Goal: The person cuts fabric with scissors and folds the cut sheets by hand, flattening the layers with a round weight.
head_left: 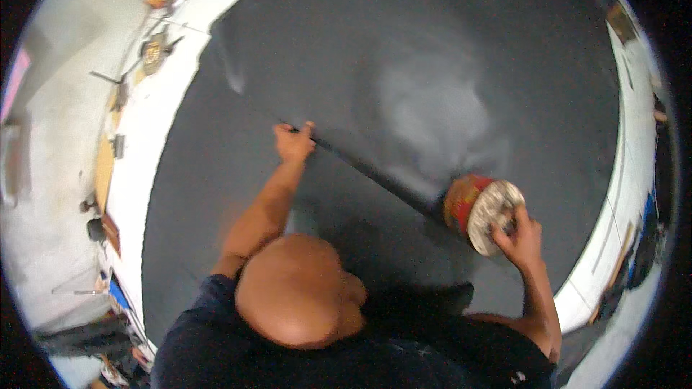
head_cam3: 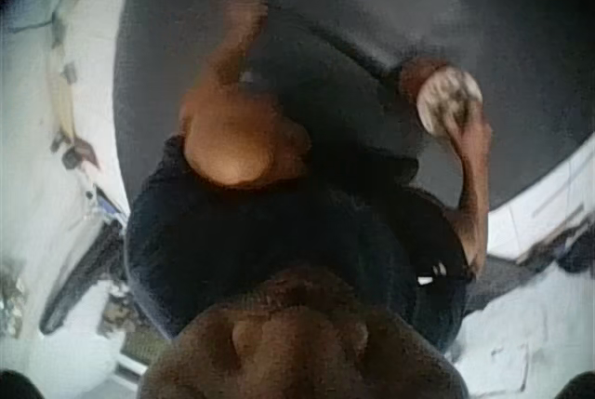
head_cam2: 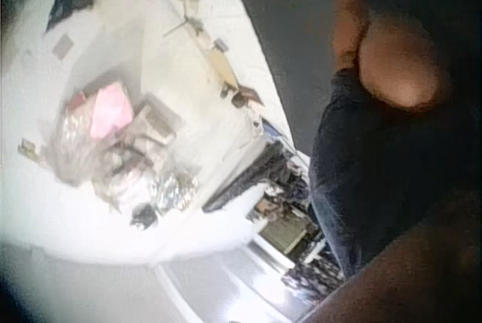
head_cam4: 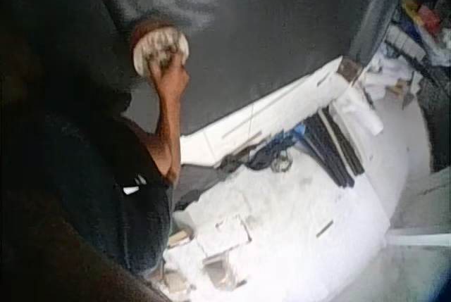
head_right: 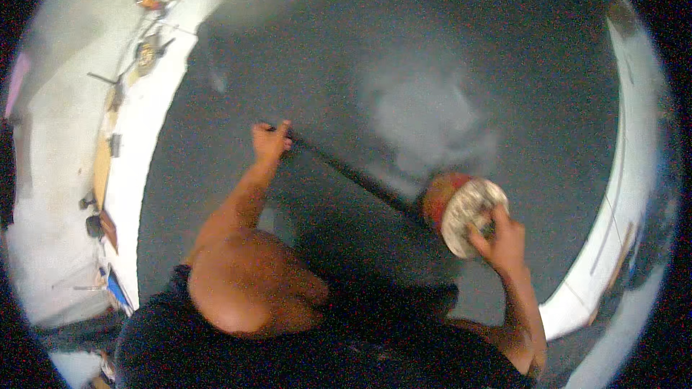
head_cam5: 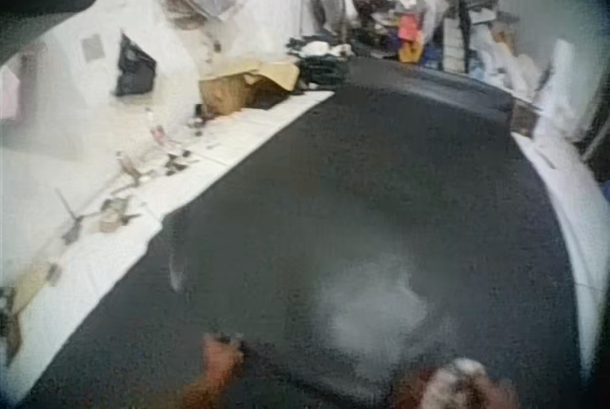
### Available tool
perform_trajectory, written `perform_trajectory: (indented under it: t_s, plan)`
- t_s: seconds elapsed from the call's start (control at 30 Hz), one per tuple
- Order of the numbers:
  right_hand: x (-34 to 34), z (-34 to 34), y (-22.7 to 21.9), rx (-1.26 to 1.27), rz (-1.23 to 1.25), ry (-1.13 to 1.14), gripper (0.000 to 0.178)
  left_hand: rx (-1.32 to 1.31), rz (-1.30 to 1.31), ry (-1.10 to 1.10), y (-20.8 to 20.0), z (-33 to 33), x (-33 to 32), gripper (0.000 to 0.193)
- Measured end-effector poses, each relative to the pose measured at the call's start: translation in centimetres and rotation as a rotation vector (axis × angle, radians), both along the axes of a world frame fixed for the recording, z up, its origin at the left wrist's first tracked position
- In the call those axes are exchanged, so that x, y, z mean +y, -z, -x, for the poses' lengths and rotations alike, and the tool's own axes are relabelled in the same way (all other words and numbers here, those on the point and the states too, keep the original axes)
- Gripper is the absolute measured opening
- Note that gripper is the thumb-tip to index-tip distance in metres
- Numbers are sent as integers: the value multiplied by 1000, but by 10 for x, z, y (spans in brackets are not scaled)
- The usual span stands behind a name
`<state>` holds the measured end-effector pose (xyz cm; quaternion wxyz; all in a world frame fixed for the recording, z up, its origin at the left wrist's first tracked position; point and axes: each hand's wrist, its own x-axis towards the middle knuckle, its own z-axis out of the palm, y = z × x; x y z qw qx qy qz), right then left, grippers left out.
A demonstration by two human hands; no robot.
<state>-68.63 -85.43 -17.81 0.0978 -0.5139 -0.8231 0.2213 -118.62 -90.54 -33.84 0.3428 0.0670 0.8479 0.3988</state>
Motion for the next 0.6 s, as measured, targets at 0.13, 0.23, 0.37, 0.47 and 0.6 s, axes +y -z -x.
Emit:
perform_trajectory:
  t_s: [0.13, 0.23, 0.37, 0.47, 0.6]
  plan:
    - [9, -20, -38, 155, 334, -13, 46, 270, -15, -116, 4, 34, 17, 69]
    - [40, -51, -67, 208, 240, 237, 44, 687, -80, -172, -32, 139, 44, 78]
    - [36, -99, -96, 132, 55, 474, 27, 881, -140, -89, -32, 225, 62, 84]
    - [9, -108, -129, -217, -64, 415, 25, 968, 387, 381, -13, 253, 70, 83]
    - [-16, -113, -157, -271, -6, 410, 16, 756, 723, 531, -13, 308, 45, 88]
